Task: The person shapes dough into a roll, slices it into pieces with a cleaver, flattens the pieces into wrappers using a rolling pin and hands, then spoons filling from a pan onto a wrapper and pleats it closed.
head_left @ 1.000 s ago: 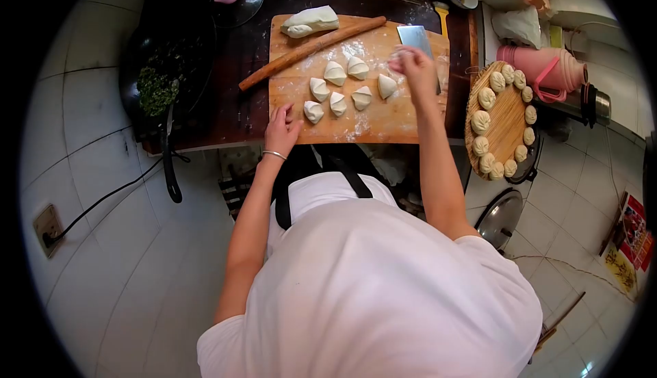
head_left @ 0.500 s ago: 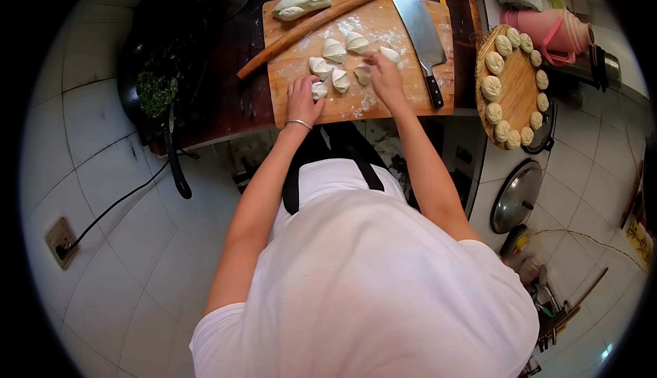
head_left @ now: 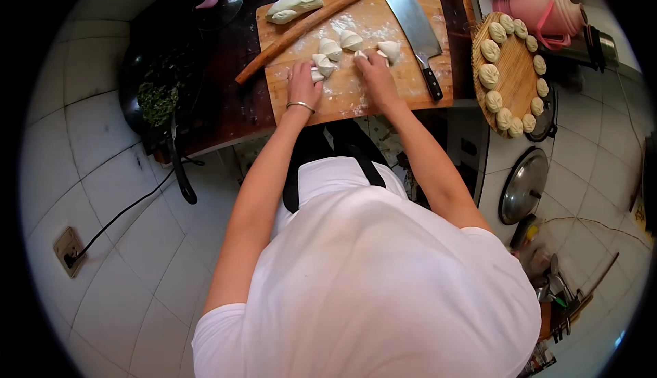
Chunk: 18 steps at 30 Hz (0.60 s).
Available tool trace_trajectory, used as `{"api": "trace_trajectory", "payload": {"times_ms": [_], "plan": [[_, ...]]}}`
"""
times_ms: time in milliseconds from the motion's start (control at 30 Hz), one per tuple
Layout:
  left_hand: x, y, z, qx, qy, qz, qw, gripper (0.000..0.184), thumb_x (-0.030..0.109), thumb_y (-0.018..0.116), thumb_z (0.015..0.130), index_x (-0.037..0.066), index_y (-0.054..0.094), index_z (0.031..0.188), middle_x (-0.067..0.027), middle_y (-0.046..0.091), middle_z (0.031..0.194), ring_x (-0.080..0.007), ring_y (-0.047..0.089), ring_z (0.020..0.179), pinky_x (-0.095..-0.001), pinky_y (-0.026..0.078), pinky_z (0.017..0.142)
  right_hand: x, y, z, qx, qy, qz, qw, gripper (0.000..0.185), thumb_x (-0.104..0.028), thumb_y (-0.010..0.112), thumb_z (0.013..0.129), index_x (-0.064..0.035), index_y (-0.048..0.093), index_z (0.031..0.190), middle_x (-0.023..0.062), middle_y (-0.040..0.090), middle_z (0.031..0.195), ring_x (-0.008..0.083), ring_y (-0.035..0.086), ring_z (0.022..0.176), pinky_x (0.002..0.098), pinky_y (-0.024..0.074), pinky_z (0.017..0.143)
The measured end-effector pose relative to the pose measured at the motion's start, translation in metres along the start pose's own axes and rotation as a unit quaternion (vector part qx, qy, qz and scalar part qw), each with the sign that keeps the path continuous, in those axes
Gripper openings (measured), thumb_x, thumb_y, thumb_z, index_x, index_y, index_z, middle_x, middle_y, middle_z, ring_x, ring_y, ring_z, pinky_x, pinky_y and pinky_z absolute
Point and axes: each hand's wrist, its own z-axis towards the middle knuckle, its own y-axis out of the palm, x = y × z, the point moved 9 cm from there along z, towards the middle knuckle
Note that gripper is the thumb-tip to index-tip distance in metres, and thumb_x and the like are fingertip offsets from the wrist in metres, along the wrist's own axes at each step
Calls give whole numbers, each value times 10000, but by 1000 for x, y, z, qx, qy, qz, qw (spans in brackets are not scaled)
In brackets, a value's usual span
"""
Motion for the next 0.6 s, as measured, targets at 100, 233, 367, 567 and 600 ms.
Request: {"api": "trace_trajectory", "payload": {"times_ms": [100,233,367,567,600], "plan": [[16,13,26,4,1,-75,997,437,67,701,672,61,542,1079,-157,538,1078,-374,500,1034,-434,403,929,7,-9,7,21,10,-13,1000,308,-20,552,788,-71,570,1091,138,528,1174,340,505,1095,417,437,900],[19,10,24,-12,35,-37,999,397,62,689,663,73,559,1037,-124,580,1042,-359,506,1035,-424,398,936,-39,7,-17,-74,-122,56,988,358,5,584,751,-75,566,1100,109,569,1087,334,518,1060,414,436,872],[11,0,-3,-45,63,2,997,473,110,750,633,73,575,1071,-132,568,1088,-331,493,1088,-410,376,955,-8,-13,-34,43,89,84,992,390,-44,665,732,-57,555,1106,134,564,1059,353,511,1027,420,437,881],[14,5,2,34,-18,-26,999,537,93,760,629,70,547,1121,-155,489,1134,-356,451,1088,-422,384,963,1,4,-17,55,164,45,984,425,-39,667,713,-61,558,1123,155,530,1095,367,477,1059,411,444,886],[13,10,5,19,-2,-11,1000,566,101,767,627,67,535,1142,-154,487,1120,-358,447,1086,-418,378,970,-3,14,-13,8,127,57,990,450,-40,678,708,-77,557,1140,155,531,1100,367,476,1064,412,430,902]]}}
